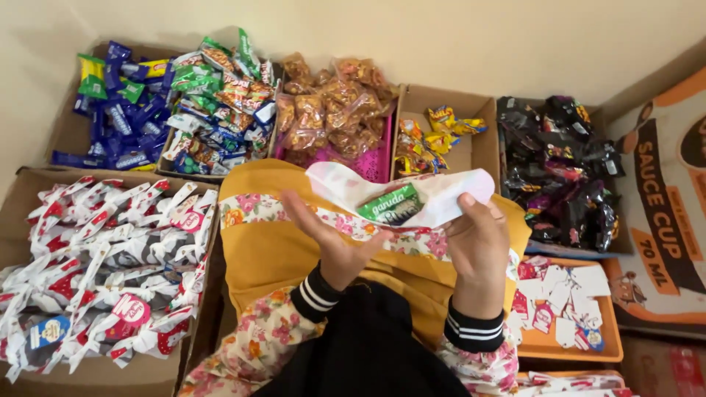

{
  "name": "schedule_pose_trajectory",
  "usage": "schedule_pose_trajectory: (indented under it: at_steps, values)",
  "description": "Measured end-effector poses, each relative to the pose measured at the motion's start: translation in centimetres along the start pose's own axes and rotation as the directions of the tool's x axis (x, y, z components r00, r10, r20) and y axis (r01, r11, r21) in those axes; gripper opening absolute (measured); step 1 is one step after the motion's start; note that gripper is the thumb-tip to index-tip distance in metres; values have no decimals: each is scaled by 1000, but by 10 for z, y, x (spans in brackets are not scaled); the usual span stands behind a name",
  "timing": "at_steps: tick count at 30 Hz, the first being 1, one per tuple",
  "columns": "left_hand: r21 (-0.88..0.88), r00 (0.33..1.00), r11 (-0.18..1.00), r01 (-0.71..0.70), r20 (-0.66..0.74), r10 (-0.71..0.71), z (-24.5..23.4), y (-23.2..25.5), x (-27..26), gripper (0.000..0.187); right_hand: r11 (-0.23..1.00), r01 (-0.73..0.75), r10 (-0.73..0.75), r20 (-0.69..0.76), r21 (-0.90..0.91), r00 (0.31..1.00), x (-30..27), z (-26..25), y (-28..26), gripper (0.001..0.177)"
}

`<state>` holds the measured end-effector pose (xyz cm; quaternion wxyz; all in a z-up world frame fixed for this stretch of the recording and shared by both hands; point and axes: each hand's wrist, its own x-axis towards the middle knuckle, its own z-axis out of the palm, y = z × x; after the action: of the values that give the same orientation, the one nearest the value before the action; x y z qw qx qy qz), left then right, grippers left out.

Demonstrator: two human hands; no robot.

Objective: Packing individual snack packets into small decorative gift bags for distribution.

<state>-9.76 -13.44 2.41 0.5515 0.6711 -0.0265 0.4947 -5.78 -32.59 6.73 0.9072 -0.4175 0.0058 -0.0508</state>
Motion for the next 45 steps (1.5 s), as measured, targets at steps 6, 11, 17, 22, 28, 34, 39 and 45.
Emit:
schedule_pose_trajectory:
  at_steps: [6,11,17,22,28,34,39,45]
  values:
    - [-529,801,768,361,598,36,18,-24,-30,148,984,94,-78,111,-153,991,-3,-6,-18,6]
    - [-288,674,826,485,725,-143,26,-9,-8,69,397,566,-487,357,-722,797,-11,19,-56,7]
    - [75,468,718,692,711,-525,21,23,17,59,-7,699,-661,528,-715,534,-29,22,-63,14]
    - [227,391,719,657,713,-582,28,18,17,65,378,545,-264,477,-749,839,-46,59,-33,63]
    - [259,295,778,572,821,-490,21,2,10,50,327,536,-280,462,-778,842,-23,41,-26,5]
    - [218,280,623,751,750,-600,22,-18,6,35,308,601,-623,321,-738,714,-33,1,-58,13]
    - [192,417,777,599,754,-508,23,-2,9,42,734,337,-375,62,-590,925,-27,-36,-61,30]
    - [151,471,906,396,813,-342,29,-5,-9,40,506,396,-557,60,-766,829,-24,-27,-50,23]
